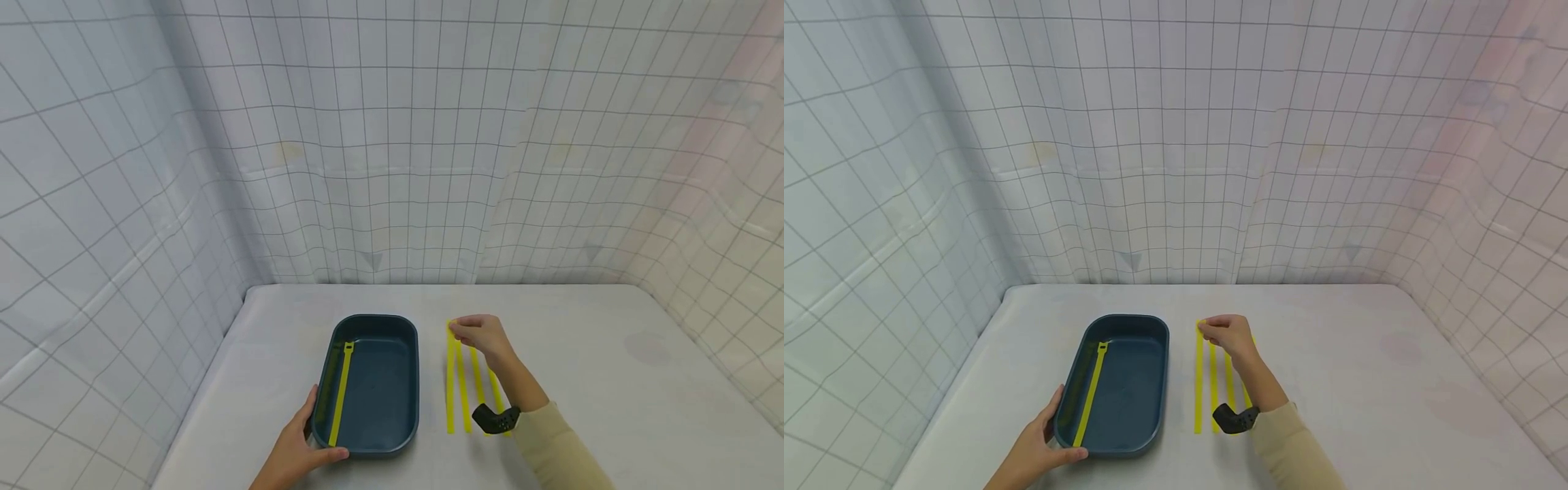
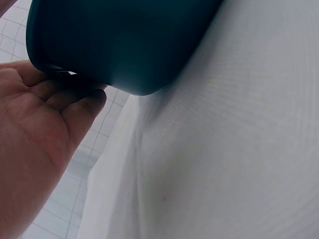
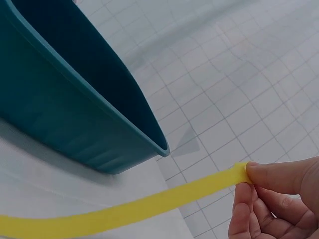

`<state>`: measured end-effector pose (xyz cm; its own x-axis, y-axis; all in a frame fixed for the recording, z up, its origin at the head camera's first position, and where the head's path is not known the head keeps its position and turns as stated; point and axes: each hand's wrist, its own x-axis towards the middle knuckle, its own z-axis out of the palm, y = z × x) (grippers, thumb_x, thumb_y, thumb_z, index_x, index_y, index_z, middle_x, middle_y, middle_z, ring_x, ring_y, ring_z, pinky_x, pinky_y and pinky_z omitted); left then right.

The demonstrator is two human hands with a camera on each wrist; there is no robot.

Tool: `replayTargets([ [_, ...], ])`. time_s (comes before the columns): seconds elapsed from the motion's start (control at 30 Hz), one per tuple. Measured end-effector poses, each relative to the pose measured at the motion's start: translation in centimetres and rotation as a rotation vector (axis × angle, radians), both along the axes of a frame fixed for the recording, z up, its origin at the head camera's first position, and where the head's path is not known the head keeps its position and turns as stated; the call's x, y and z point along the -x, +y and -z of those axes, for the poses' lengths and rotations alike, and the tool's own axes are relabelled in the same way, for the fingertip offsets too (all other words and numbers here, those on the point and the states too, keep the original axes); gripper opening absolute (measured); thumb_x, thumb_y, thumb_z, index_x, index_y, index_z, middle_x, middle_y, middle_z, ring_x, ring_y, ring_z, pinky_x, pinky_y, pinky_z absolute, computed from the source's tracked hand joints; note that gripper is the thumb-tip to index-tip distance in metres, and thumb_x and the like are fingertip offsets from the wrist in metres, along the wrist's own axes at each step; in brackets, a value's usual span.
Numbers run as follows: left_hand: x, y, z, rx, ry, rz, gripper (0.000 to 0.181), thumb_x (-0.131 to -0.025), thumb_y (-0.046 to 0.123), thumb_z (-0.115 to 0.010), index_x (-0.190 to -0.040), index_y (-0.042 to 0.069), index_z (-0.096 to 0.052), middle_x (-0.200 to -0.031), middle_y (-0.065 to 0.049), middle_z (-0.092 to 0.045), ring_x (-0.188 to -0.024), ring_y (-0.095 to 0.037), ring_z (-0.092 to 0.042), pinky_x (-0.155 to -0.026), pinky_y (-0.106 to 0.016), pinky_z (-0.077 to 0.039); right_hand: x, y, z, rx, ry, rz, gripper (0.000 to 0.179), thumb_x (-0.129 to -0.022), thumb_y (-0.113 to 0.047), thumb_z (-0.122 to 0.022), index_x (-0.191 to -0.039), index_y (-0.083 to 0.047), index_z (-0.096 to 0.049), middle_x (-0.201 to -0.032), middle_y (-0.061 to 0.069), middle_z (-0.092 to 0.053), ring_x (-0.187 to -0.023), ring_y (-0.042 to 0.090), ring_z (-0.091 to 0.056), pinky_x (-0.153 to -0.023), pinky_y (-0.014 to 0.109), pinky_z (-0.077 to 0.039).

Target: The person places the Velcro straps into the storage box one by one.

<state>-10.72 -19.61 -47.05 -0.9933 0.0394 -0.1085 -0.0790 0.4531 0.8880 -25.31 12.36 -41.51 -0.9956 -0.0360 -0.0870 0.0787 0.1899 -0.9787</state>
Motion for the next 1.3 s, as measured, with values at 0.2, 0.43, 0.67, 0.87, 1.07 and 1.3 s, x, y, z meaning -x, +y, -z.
replayTargets([
  [0.2, 0.0, 0.0, 0.0, 0.008, 0.008, -0.002, 0.109, -0.069, 0.031, -0.081, -0.147, 0.001, -0.012, -0.148, -0.021, -0.016, -0.133, -0.037, -0.022, -0.102, -0.048, -0.030, -0.5, 0.1, -0.2, -0.004, 0.023, -0.002, 0.026, -0.083, -0.013, -0.069, -0.098, 0.008, -0.066, -0.091, 0.009, -0.066, -0.076, 0.019, -0.061, -0.080, 0.033, -0.051],
  [0.43, 0.1, 0.1, 0.0, 0.006, 0.007, -0.007, 0.109, -0.068, 0.031, -0.082, -0.146, 0.000, -0.013, -0.148, -0.022, -0.017, -0.133, -0.037, -0.022, -0.101, -0.048, -0.031, -1.5, 0.7, -0.9, 0.046, 0.027, -0.025, 0.028, -0.084, -0.010, -0.067, -0.102, 0.011, -0.063, -0.091, 0.009, -0.066, -0.077, 0.017, -0.061, -0.082, 0.035, -0.051],
  [0.67, 0.0, 0.1, -0.1, -0.003, 0.010, -0.006, 0.110, -0.068, 0.031, -0.082, -0.146, -0.001, -0.012, -0.149, -0.021, -0.016, -0.133, -0.035, -0.021, -0.102, -0.046, -0.031, -1.7, 1.0, -1.2, 0.046, 0.036, -0.020, 0.030, -0.083, -0.014, -0.069, -0.102, 0.009, -0.064, -0.087, 0.006, -0.066, -0.077, 0.016, -0.060, -0.079, 0.031, -0.051],
  [0.87, 0.0, 0.0, -0.3, 0.011, 0.014, 0.002, 0.110, -0.068, 0.030, -0.082, -0.146, -0.001, -0.011, -0.148, -0.022, -0.015, -0.133, -0.036, -0.021, -0.101, -0.046, -0.032, -1.9, 1.1, -1.2, 0.051, 0.033, -0.009, 0.030, -0.082, -0.015, -0.071, -0.101, 0.008, -0.065, -0.084, 0.005, -0.066, -0.080, 0.022, -0.061, -0.079, 0.033, -0.051],
  [1.07, 0.2, 0.0, 0.0, 0.006, 0.014, -0.008, 0.111, -0.067, 0.031, -0.082, -0.146, -0.001, -0.011, -0.149, -0.021, -0.016, -0.133, -0.034, -0.021, -0.101, -0.047, -0.031, -2.1, 1.4, -1.3, 0.066, 0.039, -0.024, 0.032, -0.082, -0.016, -0.071, -0.101, 0.009, -0.064, -0.086, 0.005, -0.067, -0.081, 0.023, -0.061, -0.084, 0.041, -0.049],
  [1.3, 0.2, 0.0, 0.1, 0.000, 0.017, -0.002, 0.111, -0.067, 0.030, -0.082, -0.146, -0.002, -0.011, -0.149, -0.021, -0.015, -0.133, -0.034, -0.021, -0.101, -0.046, -0.031, -2.4, 1.7, -1.6, 0.051, 0.049, -0.027, 0.034, -0.083, -0.018, -0.070, -0.103, 0.010, -0.063, -0.090, 0.007, -0.066, -0.084, 0.023, -0.060, -0.081, 0.031, -0.050],
])
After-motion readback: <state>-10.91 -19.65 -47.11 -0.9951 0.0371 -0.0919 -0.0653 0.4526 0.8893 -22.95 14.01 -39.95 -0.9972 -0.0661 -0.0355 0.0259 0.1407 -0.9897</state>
